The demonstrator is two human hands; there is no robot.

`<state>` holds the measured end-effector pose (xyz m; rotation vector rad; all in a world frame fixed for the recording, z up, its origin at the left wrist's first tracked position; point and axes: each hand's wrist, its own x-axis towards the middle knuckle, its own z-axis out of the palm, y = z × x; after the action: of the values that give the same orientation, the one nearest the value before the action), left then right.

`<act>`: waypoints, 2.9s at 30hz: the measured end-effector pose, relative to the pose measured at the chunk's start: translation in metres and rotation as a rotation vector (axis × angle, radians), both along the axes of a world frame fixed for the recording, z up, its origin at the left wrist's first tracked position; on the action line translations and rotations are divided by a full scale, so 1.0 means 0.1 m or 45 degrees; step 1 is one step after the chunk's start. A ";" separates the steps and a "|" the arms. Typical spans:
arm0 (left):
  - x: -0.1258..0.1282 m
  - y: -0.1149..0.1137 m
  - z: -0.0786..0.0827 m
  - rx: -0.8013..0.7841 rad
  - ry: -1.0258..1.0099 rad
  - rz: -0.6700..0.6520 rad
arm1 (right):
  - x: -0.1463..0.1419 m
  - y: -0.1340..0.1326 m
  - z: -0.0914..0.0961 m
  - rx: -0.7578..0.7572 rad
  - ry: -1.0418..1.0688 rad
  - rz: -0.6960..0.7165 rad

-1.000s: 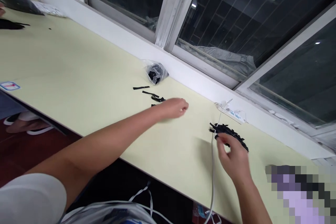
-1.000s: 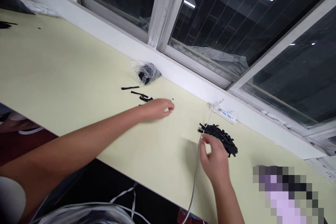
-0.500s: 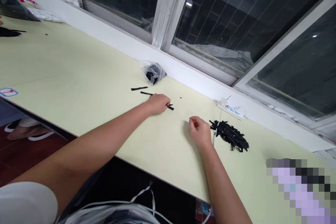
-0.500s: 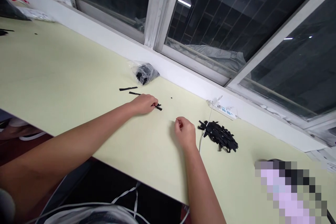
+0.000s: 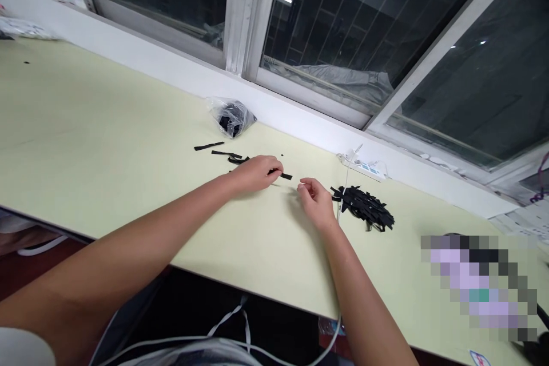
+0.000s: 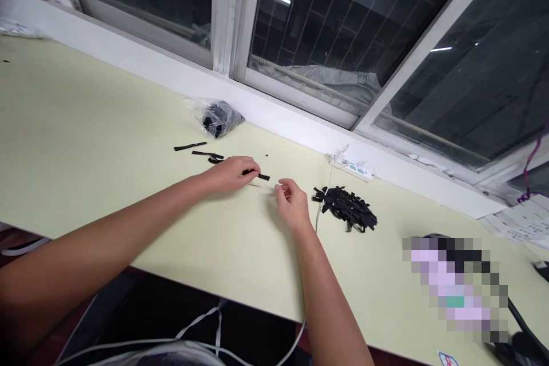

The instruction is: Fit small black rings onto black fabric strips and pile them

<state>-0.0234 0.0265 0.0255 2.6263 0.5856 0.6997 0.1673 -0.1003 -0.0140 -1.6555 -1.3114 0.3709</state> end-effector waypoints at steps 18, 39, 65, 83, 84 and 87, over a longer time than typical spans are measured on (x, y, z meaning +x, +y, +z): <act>0.23 -0.21 -0.24 -0.094 -0.191 0.036 | 0.00 0.05 0.00 -0.101 0.567 0.200; 0.29 -0.35 -0.31 -0.524 -0.162 -0.158 | -0.17 0.02 0.00 -0.097 0.215 0.177; 0.28 -0.18 -0.36 -0.380 -0.105 -0.057 | -0.02 0.10 -0.14 -0.075 0.087 -0.023; 0.31 -0.25 -0.31 -0.373 -0.329 -0.071 | -0.04 0.02 -0.05 0.017 0.286 0.134; 0.33 -0.27 -0.32 -0.411 -0.321 -0.068 | -0.07 0.02 -0.05 0.028 0.259 0.110; 0.36 -0.32 -0.36 -0.435 -0.322 -0.043 | -0.15 0.04 0.00 0.039 0.189 0.068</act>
<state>0.0131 -0.0051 -0.0102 2.1885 0.5311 0.8246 0.1527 -0.0964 -0.0142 -1.5397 -1.2458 0.4942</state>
